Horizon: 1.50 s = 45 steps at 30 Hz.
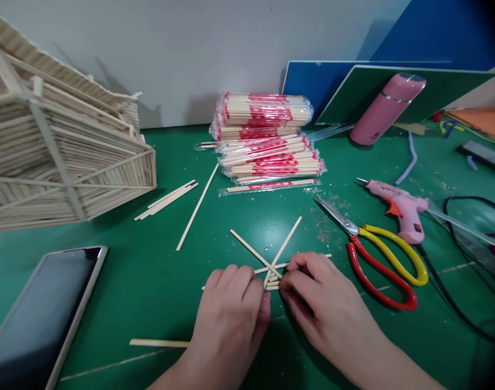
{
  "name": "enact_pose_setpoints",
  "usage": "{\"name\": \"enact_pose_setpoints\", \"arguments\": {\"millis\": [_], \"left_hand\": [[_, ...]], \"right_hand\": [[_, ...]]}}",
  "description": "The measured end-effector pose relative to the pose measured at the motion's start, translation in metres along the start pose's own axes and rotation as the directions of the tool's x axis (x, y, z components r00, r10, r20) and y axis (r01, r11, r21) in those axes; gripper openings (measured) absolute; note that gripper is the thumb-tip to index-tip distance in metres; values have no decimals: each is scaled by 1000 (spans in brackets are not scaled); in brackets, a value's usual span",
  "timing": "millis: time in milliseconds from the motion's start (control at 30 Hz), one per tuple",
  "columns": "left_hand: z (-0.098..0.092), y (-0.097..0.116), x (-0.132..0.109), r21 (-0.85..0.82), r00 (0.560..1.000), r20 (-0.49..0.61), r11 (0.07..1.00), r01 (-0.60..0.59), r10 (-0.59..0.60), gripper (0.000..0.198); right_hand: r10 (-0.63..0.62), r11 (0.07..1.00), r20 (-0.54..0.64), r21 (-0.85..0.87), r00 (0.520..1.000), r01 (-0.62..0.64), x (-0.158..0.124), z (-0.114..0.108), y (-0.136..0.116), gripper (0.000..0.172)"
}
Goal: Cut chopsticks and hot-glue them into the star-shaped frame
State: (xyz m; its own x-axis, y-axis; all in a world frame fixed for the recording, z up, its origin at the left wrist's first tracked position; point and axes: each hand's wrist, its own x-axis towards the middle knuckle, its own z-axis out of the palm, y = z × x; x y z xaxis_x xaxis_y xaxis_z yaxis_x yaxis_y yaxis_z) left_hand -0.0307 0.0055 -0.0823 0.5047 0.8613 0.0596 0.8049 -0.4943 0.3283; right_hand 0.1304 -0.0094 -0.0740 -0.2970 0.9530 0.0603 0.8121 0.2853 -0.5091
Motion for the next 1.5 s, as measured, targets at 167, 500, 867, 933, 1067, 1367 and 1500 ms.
{"name": "enact_pose_setpoints", "arguments": {"millis": [167,500,867,933,1067,1367,1500], "left_hand": [[-1,0,0,-17,1000,28,1000,-2,3,20],[1,-1,1,19,1000,21,1000,-6,5,20],[-1,1,2,8,999,29,1000,19,-19,20],[-1,1,2,7,1000,23,1000,18,-19,21],[0,0,1,0,999,27,1000,25,-25,21],[2,0,1,-6,1000,7,1000,10,-10,21],[4,-1,0,-2,1000,-6,1000,-2,2,21]], "right_hand": [[-29,999,-5,-29,1000,29,1,5,1,19],[-1,997,-74,76,997,7,-1,9,5,14],[83,954,-46,292,996,-66,-4,2,10,20],[84,957,-42,283,996,-69,-4,3,9,18],[88,957,-42,282,995,-73,-4,4,9,15],[102,948,-6,305,995,-95,-3,3,8,13],[94,945,-3,315,996,-88,-3,4,8,13]]}}
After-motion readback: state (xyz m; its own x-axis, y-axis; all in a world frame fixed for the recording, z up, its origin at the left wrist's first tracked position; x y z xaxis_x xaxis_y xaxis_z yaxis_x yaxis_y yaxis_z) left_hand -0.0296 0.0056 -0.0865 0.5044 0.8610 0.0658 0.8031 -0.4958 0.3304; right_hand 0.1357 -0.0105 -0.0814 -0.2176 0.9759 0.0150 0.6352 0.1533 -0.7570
